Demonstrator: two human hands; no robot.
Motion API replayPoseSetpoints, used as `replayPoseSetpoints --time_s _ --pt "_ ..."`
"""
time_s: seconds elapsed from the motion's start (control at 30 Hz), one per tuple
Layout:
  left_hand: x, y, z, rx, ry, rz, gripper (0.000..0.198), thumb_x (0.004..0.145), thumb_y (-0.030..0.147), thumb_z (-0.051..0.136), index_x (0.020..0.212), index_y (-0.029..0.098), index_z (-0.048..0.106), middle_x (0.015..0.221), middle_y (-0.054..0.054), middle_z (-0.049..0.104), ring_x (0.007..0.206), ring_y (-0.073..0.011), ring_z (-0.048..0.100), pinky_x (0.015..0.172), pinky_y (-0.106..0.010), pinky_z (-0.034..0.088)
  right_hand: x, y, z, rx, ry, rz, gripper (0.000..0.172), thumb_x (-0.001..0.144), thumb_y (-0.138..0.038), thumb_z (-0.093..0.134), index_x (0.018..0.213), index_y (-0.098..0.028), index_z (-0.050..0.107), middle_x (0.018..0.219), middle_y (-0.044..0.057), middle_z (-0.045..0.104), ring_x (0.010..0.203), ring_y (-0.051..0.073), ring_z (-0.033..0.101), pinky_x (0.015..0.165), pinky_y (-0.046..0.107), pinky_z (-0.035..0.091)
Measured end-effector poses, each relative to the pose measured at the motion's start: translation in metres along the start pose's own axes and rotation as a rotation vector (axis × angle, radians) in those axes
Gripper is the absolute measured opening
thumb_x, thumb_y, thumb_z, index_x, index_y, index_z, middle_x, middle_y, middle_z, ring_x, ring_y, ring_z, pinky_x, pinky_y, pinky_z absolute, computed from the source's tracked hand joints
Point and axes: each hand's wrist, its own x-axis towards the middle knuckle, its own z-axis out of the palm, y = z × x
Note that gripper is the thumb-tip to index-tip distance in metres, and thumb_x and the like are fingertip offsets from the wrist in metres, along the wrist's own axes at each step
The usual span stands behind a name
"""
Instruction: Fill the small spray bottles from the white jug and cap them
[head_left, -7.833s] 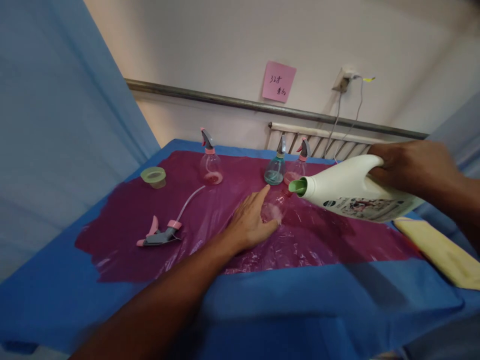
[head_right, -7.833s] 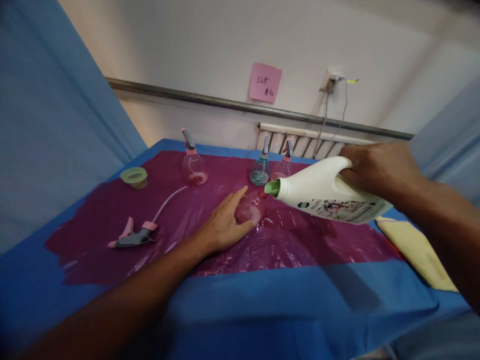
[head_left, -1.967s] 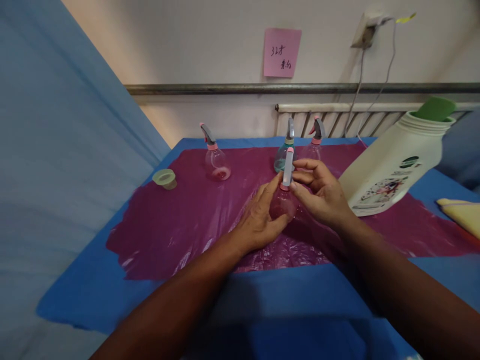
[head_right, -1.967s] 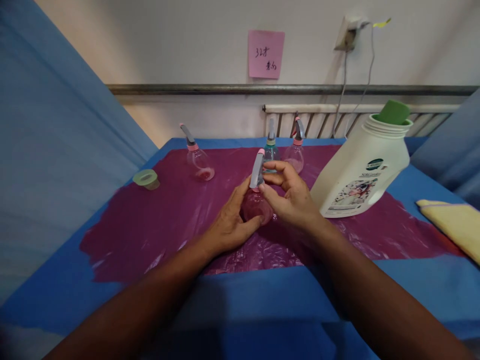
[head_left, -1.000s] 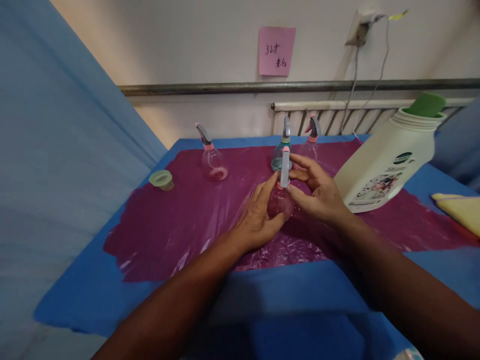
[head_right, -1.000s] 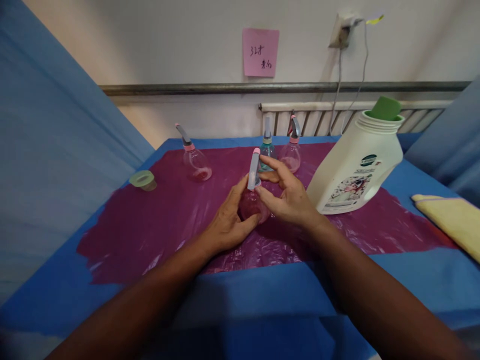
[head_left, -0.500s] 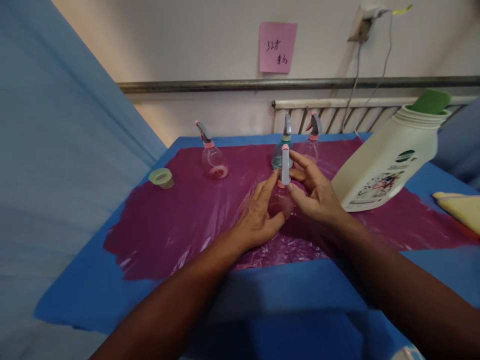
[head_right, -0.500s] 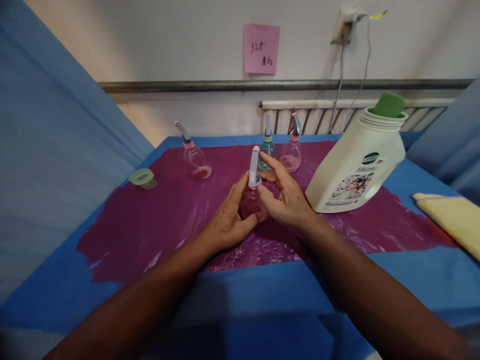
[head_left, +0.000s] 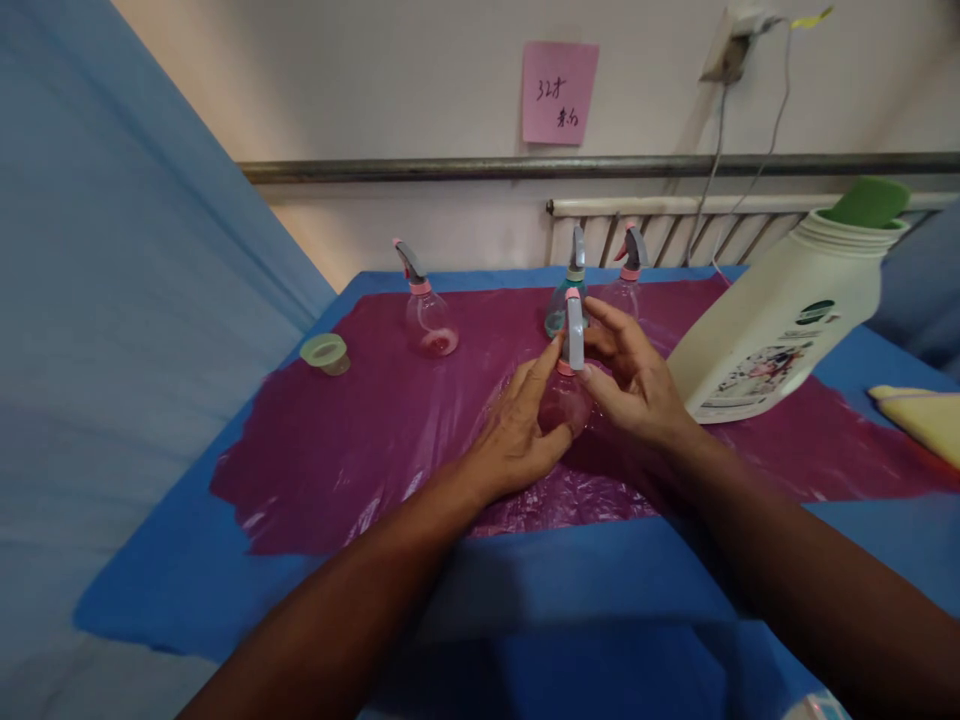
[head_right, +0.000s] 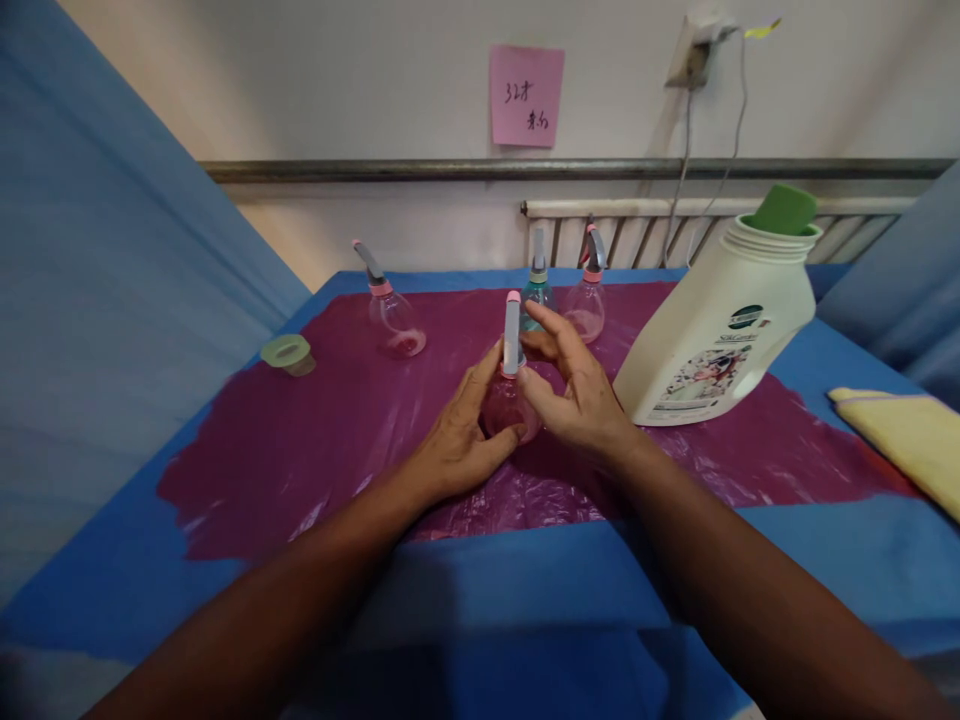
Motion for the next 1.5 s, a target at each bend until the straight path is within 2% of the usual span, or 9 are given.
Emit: replayPoseSetpoints --time_s 0.17,0.37,0.5,0.67,0.8,1.03,1.27,1.37,1.5 --pt "-0.001 -0.002 0.001 -0.013 0.013 -0.014 0.108 0.098 0.023 0.077 0.184 0.043 0.015 0.18 -0.012 0.042 0.159 -0.0417 0.051 0.13 -0.067 0.048 -0.001 0.003 -0.002 -0.005 0.012 0.017 0.071 0.102 -0.035 0.077 0.168 -0.039 0.051 0.135 0.006 0.079 0.128 0.03 0.076 0.126 0.061 0.056" --pt "-0.002 -0.001 0.003 -0.003 0.025 0.013 0.11 0.097 0.018 0.076 0.184 0.042 0.014 0.18 -0.014 0.042 0.159 -0.0413 0.051 0.128 -0.068 0.049 0.003 0.003 0.003 -0.004 0.1 0.019 0.071 0.09 -0.035 0.09 0.155 -0.034 0.06 0.115 0.004 0.079 0.109 0.026 0.078 0.111 0.055 0.065" --pt "-0.001 -0.003 0.004 -0.003 0.043 0.027 0.106 0.098 0.021 0.077 0.183 0.04 0.016 0.179 -0.016 0.043 0.156 -0.0395 0.055 0.128 -0.066 0.05 0.002 0.002 0.005 0.019 0.078 0.013 0.071 0.094 -0.032 0.086 0.158 -0.034 0.056 0.124 0.005 0.08 0.117 0.027 0.078 0.115 0.055 0.063" --pt "-0.001 -0.003 0.006 0.012 0.057 0.027 0.11 0.099 0.024 0.078 0.184 0.038 0.01 0.18 -0.016 0.043 0.164 -0.0402 0.048 0.134 -0.068 0.044 -0.002 0.005 0.002 -0.005 0.054 0.01 0.072 0.099 -0.031 0.081 0.164 -0.037 0.052 0.135 0.006 0.079 0.127 0.028 0.077 0.125 0.057 0.057" --pt "-0.001 -0.001 0.007 0.034 0.065 0.005 0.111 0.099 0.027 0.079 0.184 0.034 0.008 0.181 -0.018 0.042 0.168 -0.0402 0.045 0.135 -0.068 0.042 -0.003 0.009 0.0 -0.044 0.088 0.005 0.067 0.098 -0.033 0.083 0.159 -0.036 0.057 0.128 0.006 0.081 0.122 0.028 0.079 0.123 0.058 0.059" --pt "-0.004 -0.004 0.011 0.105 0.094 -0.006 0.114 0.095 0.028 0.082 0.184 0.029 0.01 0.174 -0.019 0.051 0.16 -0.0406 0.053 0.132 -0.064 0.048 -0.004 0.011 0.001 -0.072 0.094 0.014 0.065 0.092 -0.04 0.092 0.149 -0.033 0.061 0.126 0.006 0.082 0.116 0.027 0.079 0.112 0.051 0.063" --pt "-0.003 -0.003 0.006 0.113 0.052 -0.071 0.12 0.091 0.044 0.091 0.183 0.027 0.017 0.175 -0.02 0.049 0.16 -0.0427 0.053 0.13 -0.065 0.049 -0.001 0.006 -0.003 -0.233 0.06 0.064 0.038 0.091 -0.05 0.092 0.118 -0.027 0.079 0.111 0.006 0.084 0.098 0.025 0.078 0.093 0.044 0.064" --pt "-0.002 -0.002 0.003 0.04 0.111 -0.097 0.106 0.097 0.055 0.084 0.18 0.022 0.027 0.174 -0.023 0.05 0.161 -0.0421 0.052 0.132 -0.065 0.046 0.008 0.0 -0.003 -0.245 0.04 0.113 0.036 0.091 -0.053 0.09 0.113 -0.026 0.081 0.107 0.006 0.084 0.092 0.024 0.077 0.088 0.041 0.063" --pt "0.004 -0.003 -0.003 -0.13 0.382 -0.145 0.061 0.114 0.048 0.058 0.166 0.021 0.046 0.158 -0.02 0.064 0.148 -0.033 0.064 0.127 -0.057 0.051 0.034 0.001 0.0 -0.298 0.023 0.14 0.038 0.091 -0.056 0.088 0.109 -0.024 0.081 0.097 0.005 0.082 0.081 0.021 0.072 0.078 0.037 0.058"
